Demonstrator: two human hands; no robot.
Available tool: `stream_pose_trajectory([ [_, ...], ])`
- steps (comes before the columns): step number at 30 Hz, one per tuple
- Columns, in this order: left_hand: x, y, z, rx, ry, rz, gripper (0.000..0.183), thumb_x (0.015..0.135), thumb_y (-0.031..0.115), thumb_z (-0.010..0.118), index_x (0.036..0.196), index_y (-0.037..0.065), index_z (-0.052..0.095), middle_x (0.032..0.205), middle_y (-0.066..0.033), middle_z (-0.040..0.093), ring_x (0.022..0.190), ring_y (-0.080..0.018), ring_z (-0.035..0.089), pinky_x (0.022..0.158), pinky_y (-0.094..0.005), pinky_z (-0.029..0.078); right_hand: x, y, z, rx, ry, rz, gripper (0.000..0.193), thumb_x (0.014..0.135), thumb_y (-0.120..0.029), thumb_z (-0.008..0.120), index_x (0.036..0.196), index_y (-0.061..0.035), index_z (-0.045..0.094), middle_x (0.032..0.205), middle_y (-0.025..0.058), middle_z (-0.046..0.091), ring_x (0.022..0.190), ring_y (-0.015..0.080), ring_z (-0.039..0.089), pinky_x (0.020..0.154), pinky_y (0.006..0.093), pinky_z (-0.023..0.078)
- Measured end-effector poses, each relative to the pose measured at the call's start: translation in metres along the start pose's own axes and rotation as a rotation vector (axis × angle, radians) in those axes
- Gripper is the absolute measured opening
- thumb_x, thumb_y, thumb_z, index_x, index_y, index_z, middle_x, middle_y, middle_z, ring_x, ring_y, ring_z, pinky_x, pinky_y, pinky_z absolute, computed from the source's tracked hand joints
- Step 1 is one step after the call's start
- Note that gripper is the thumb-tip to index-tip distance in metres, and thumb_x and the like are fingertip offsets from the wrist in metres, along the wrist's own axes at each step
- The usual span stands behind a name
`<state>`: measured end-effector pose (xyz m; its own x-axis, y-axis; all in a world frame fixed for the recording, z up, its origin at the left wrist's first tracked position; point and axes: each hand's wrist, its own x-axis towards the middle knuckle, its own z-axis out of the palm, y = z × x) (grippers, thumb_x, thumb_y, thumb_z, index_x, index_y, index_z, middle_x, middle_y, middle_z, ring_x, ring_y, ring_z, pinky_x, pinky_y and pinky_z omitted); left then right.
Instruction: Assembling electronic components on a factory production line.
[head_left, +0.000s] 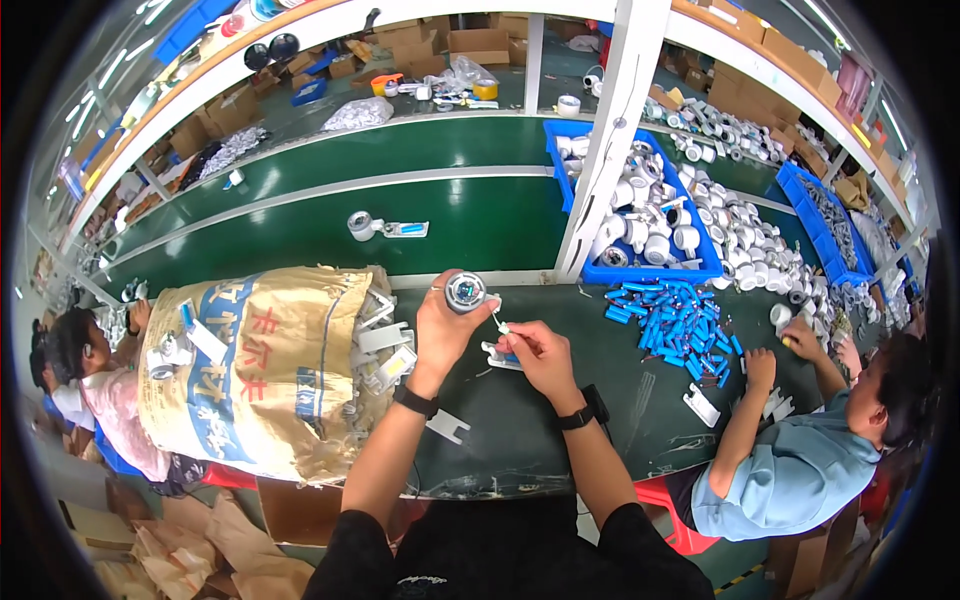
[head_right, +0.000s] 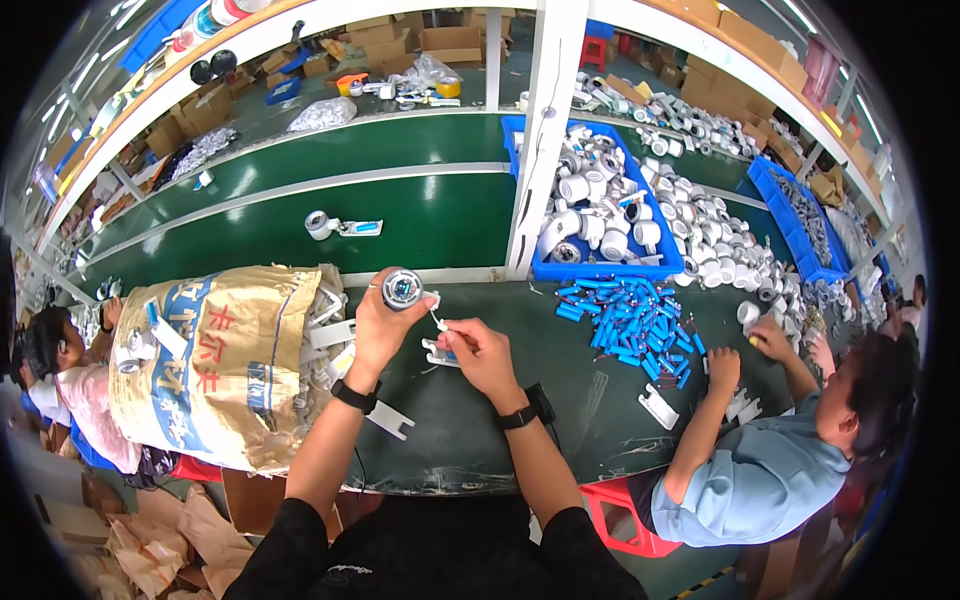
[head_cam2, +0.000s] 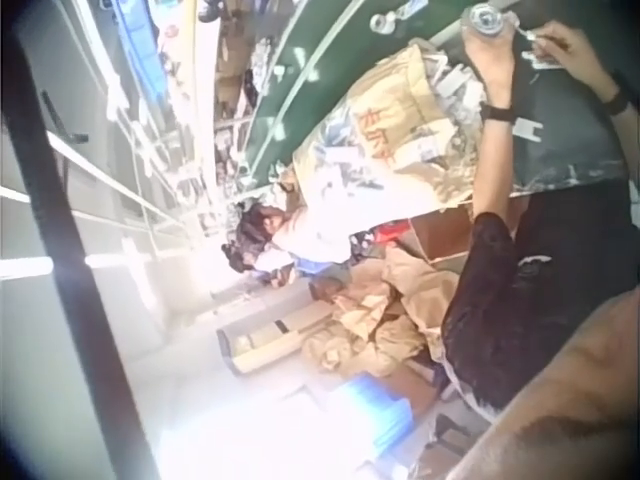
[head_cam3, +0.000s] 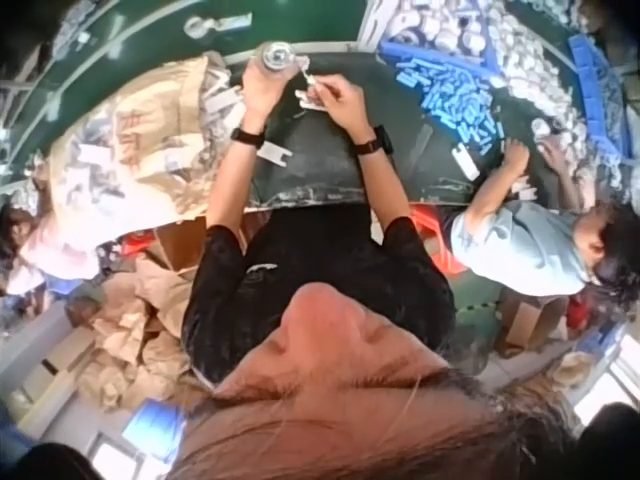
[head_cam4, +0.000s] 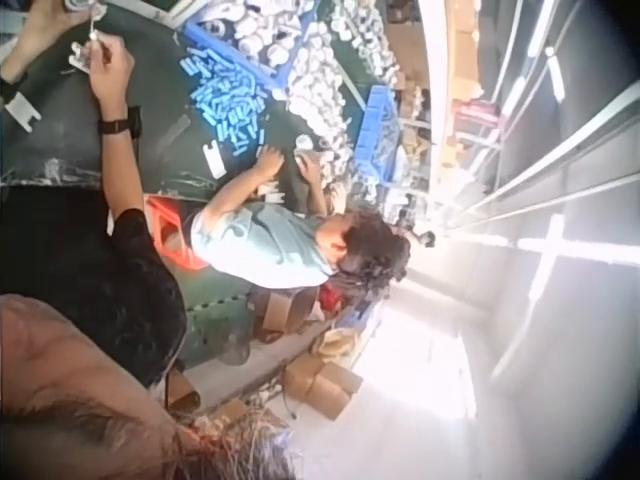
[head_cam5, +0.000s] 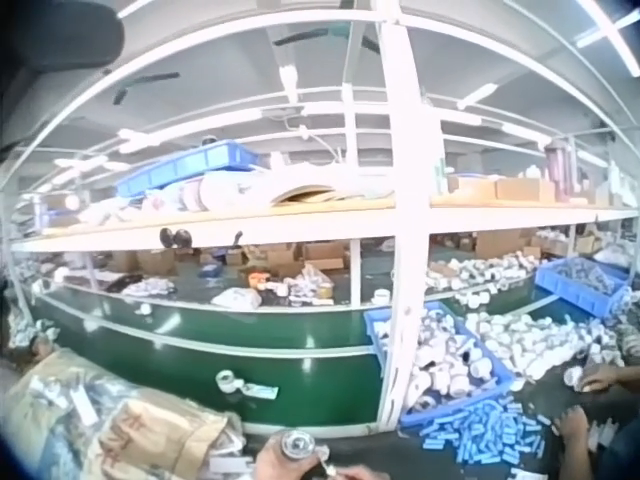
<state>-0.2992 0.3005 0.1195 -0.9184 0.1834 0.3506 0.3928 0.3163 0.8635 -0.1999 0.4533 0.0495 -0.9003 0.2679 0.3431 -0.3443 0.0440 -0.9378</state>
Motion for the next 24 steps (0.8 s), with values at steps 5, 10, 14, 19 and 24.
stream_pose_trajectory([
  [5,0.015,-0.004,-0.004,-0.009,-0.046,0.034,0.07,0.072,0.024,0.095,0.128,0.001,0.06,0.107,-0.0144,0.071,0.095,-0.023,0.072,0.083,-0.0349,0.058,0.016,0.0,0.005,-0.007,-0.007,0.015,0.014,0.102,0.0,0.062,0.114,0.0027,0.068,0.099,0.0131,0.075,0.092,0.0196,0.076,0.082,0.0312,0.061],
  [10,0.065,-0.012,-0.005,-0.006,-0.075,0.086,0.071,0.074,0.025,0.094,0.13,0.001,0.058,0.11,-0.012,0.073,0.099,-0.0202,0.072,0.087,-0.0331,0.057,0.064,-0.009,0.015,-0.106,0.038,0.02,0.014,0.102,-0.002,0.062,0.113,0.0041,0.067,0.092,0.0116,0.075,0.089,0.0171,0.076,0.08,0.0288,0.06],
  [14,0.121,-0.02,0.004,-0.045,-0.127,0.062,0.073,0.071,0.022,0.096,0.129,0.0,0.057,0.111,-0.0122,0.072,0.1,-0.0212,0.07,0.089,-0.0342,0.056,0.118,-0.003,0.02,-0.113,0.097,-0.009,0.008,0.098,-0.003,0.065,0.105,0.0002,0.066,0.082,0.0121,0.073,0.079,0.02,0.076,0.072,0.0302,0.059],
  [19,0.188,-0.076,0.014,0.185,-0.061,0.055,0.079,0.063,0.035,0.097,0.127,0.003,0.062,0.109,-0.0148,0.074,0.108,-0.0325,0.069,0.097,-0.0412,0.053,0.176,0.015,0.037,-0.642,0.14,-0.245,0.009,0.093,-0.001,0.064,0.101,-0.0036,0.064,0.081,0.0179,0.069,0.075,0.0338,0.072,0.068,0.0405,0.057],
  [24,0.229,-0.1,0.029,0.239,-0.146,-0.04,0.084,0.064,0.04,0.096,0.132,0.005,0.06,0.12,-0.0167,0.072,0.114,-0.0336,0.068,0.1,-0.0431,0.052,0.212,0.039,0.046,-0.806,0.138,-0.199,0.007,0.089,-0.003,0.064,0.093,-0.0036,0.058,0.084,0.021,0.068,0.081,0.0437,0.068,0.07,0.0527,0.054],
])
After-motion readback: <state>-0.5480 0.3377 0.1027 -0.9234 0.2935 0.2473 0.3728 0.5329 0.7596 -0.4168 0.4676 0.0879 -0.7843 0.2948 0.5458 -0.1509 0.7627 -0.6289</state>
